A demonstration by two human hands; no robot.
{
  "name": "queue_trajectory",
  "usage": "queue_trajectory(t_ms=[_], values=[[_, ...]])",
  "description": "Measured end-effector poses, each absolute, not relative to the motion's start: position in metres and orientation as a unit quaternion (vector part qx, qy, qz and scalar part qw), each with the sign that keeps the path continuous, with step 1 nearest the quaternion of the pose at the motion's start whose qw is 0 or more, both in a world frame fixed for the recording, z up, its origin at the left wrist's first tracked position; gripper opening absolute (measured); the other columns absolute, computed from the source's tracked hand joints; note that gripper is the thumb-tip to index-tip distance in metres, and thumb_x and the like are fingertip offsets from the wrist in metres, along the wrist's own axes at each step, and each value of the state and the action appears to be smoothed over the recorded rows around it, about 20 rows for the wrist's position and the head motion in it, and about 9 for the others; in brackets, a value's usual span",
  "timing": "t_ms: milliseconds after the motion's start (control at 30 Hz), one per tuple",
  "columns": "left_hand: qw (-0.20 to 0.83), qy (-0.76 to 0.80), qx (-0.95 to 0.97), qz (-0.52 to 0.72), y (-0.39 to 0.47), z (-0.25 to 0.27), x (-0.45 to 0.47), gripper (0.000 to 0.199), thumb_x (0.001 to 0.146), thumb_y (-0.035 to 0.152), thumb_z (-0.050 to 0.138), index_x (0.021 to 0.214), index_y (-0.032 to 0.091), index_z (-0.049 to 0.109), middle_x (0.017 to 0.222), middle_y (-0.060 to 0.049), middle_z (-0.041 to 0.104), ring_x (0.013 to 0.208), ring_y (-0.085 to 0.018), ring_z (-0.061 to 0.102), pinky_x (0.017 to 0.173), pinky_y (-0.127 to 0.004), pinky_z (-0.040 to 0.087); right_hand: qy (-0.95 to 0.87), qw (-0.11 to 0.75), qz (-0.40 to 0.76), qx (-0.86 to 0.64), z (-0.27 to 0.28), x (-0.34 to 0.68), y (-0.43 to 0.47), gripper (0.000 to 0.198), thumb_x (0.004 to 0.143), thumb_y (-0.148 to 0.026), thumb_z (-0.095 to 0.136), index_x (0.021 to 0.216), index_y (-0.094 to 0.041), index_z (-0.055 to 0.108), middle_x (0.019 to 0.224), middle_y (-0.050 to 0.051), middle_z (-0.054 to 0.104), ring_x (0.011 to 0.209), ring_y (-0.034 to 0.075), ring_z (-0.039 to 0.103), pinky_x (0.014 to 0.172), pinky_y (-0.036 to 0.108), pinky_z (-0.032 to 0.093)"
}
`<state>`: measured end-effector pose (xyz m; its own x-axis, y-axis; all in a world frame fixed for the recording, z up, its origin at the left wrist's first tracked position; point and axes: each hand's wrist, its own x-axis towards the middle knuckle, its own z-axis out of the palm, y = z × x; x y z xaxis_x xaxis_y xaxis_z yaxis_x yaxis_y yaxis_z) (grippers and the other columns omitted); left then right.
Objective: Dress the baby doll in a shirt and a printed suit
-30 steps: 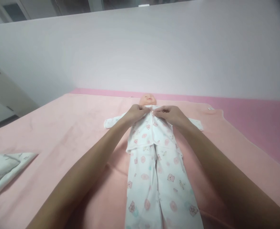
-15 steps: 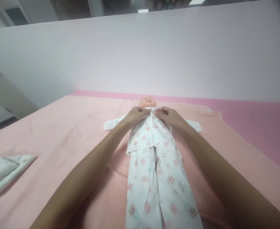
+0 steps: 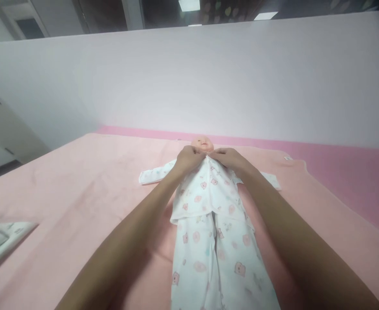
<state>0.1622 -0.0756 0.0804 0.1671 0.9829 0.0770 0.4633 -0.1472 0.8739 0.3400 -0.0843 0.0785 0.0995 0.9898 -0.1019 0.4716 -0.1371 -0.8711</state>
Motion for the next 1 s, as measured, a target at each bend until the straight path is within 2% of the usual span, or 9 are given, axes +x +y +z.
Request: queue_trajectory(t_ms=[133, 267, 467, 700, 867, 1000], values=[[0.413, 0.53, 0.657, 0.342, -0.075, 0.084, 0.159, 0.027, 0.084, 0.035, 0.07, 0.066, 0.019, 0.058, 0.062, 0.0, 0.056, 0.06, -0.015, 0.051, 0.057, -0.028, 0.037, -0.539, 0.356, 0.437, -0.626, 0.073, 0.347, -0.083, 0.034, 0.077, -0.046, 0.085, 0.101, -0.022, 0.081, 0.11, 0.007, 0.081, 0.099, 0.025, 0.072, 0.076, 0.029, 0.053], [0.433, 0.528, 0.654, 0.326, -0.073, 0.085, 0.157, 0.032, 0.087, 0.039, 0.07, 0.066, 0.019, 0.056, 0.06, 0.0, 0.053, 0.057, -0.014, 0.049, 0.055, -0.028, 0.035, -0.555, 0.362, 0.408, -0.628, 0.075, 0.346, -0.088, 0.034, 0.077, -0.048, 0.085, 0.099, -0.024, 0.081, 0.109, 0.006, 0.081, 0.1, 0.025, 0.072, 0.076, 0.029, 0.052], [0.439, 0.526, 0.652, 0.325, -0.065, 0.079, 0.156, 0.031, 0.087, 0.045, 0.075, 0.074, 0.019, 0.065, 0.067, -0.005, 0.064, 0.068, -0.021, 0.061, 0.063, -0.032, 0.043, -0.57, 0.363, 0.384, -0.629, 0.073, 0.344, -0.086, 0.026, 0.081, -0.045, 0.083, 0.092, -0.022, 0.08, 0.103, 0.005, 0.08, 0.093, 0.023, 0.07, 0.076, 0.029, 0.05], [0.423, 0.54, 0.663, 0.301, -0.061, 0.076, 0.152, 0.043, 0.09, 0.056, 0.068, 0.068, 0.02, 0.056, 0.06, -0.003, 0.054, 0.059, -0.018, 0.053, 0.06, -0.032, 0.039, -0.583, 0.356, 0.343, -0.645, 0.071, 0.341, -0.087, 0.029, 0.087, -0.049, 0.075, 0.091, -0.02, 0.079, 0.094, 0.006, 0.078, 0.079, 0.02, 0.065, 0.066, 0.028, 0.045], [0.398, 0.506, 0.708, 0.289, -0.065, 0.078, 0.148, 0.039, 0.092, 0.05, 0.064, 0.068, 0.021, 0.053, 0.064, -0.003, 0.053, 0.057, -0.016, 0.049, 0.057, -0.031, 0.033, -0.58, 0.353, 0.357, -0.641, 0.07, 0.344, -0.085, 0.03, 0.088, -0.05, 0.073, 0.09, -0.021, 0.079, 0.098, 0.005, 0.078, 0.085, 0.021, 0.066, 0.069, 0.028, 0.046], [0.388, 0.511, 0.72, 0.265, -0.063, 0.079, 0.145, 0.039, 0.089, 0.052, 0.067, 0.068, 0.021, 0.054, 0.069, -0.003, 0.056, 0.06, -0.016, 0.051, 0.056, -0.031, 0.033, -0.573, 0.354, 0.393, -0.626, 0.068, 0.348, -0.082, 0.027, 0.085, -0.049, 0.078, 0.094, -0.023, 0.081, 0.101, 0.004, 0.08, 0.09, 0.021, 0.068, 0.072, 0.028, 0.048]])
